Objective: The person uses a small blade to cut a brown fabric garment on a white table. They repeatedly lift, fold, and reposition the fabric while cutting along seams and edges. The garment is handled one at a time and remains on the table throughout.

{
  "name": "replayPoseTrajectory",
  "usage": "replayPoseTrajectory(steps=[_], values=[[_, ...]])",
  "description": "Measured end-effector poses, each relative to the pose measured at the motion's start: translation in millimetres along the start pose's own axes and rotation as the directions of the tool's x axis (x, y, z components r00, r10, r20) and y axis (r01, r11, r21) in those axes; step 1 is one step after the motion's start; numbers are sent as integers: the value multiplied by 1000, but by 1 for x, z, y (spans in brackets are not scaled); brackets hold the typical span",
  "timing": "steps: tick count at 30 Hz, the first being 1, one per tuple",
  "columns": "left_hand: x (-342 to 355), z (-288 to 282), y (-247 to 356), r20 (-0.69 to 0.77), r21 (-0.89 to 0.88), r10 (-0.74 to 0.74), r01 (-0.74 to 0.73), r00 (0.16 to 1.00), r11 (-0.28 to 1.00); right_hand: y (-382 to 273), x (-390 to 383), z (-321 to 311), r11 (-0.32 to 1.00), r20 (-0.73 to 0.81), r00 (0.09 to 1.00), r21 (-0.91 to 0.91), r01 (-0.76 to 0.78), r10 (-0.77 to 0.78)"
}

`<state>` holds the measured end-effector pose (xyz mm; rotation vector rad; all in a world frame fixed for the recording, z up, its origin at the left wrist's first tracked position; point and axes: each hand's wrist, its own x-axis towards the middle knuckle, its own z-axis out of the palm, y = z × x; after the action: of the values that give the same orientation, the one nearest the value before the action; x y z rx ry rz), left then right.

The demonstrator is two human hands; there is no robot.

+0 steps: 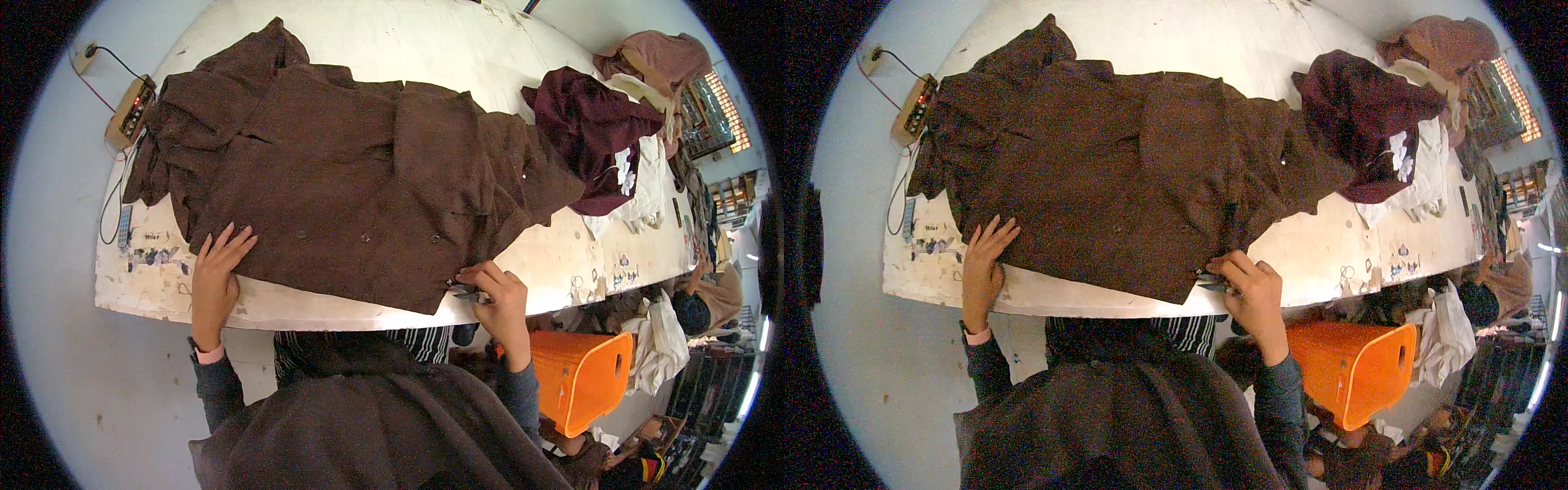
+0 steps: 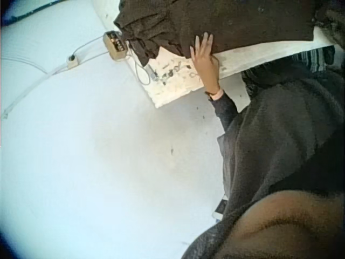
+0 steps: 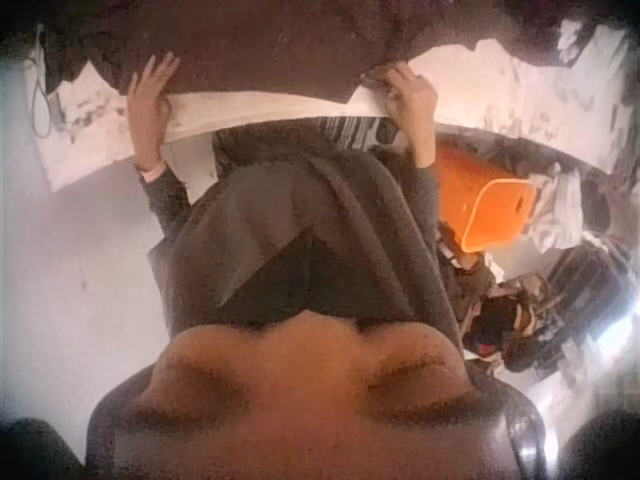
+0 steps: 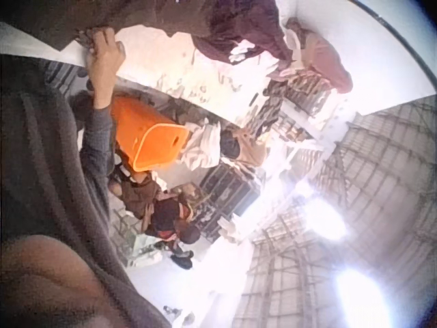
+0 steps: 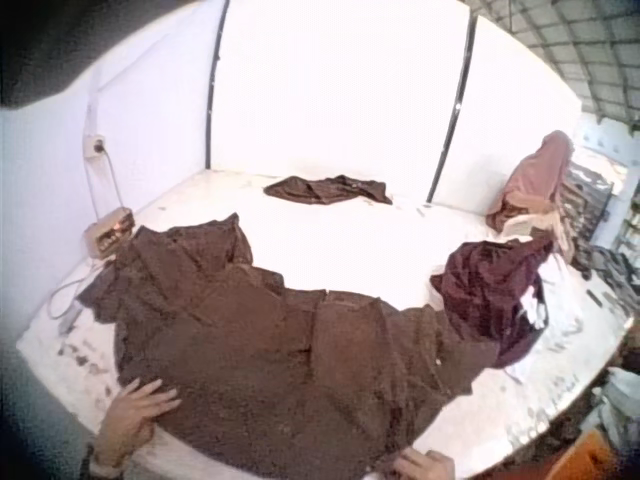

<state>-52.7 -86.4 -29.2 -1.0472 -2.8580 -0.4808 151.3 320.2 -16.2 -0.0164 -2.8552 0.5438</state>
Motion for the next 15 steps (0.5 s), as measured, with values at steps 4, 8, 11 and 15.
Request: replayPoseTrajectory(steps=[4,8,11,15], values=[[-2,-11,19,20,-43,-19,20,1000,999,-22,8,-21,965,36,992,230,-124,118],[16,-8,45,-12,-106,72,-73,997,992,-40,17,-21,952,-93,976,257,-169,198],[26,2,70,-38,-207,135,-140,990,968,-48,23,-4,970,-148,959,10,-244,243],[36,13,90,-72,-309,181,-194,981,931,-51,33,15,983,-262,957,-105,-154,122]])
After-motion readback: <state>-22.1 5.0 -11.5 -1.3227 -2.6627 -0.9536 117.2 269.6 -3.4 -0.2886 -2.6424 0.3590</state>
